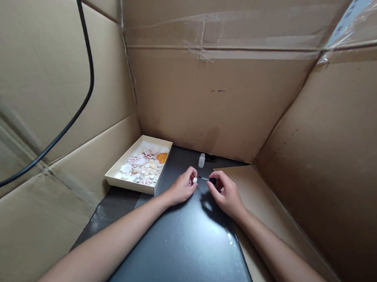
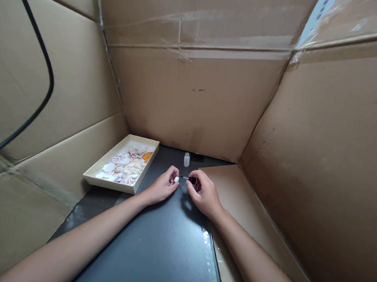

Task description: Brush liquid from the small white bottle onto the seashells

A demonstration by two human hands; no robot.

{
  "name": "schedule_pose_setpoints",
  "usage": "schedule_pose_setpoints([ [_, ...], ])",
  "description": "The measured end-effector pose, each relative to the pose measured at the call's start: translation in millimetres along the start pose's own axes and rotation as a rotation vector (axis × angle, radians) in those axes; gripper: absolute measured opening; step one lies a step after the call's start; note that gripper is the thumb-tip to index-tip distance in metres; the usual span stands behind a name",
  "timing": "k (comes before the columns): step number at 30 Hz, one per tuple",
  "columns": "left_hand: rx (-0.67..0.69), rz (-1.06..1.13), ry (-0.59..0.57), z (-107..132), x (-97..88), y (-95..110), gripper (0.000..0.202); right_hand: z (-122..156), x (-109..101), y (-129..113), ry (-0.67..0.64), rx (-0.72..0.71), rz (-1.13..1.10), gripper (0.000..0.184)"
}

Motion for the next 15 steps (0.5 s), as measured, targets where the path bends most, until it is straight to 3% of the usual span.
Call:
schedule_pose_setpoints([
  [15,-0.018,0.029,-0.011,-0.2,0.5,-0.9,0.016,-0.5,0.4,-3.2,-0.009,-0.005,0.039,0.010],
])
Point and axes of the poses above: each hand's wrist, its own z-axis away from the middle knuckle, its own x-axis out of the palm, y = z × x, the point moved 9 cm from there along -z, towards the middle knuckle, and after that the axes turned 7 degrees about -x, right-handed, at the moved point
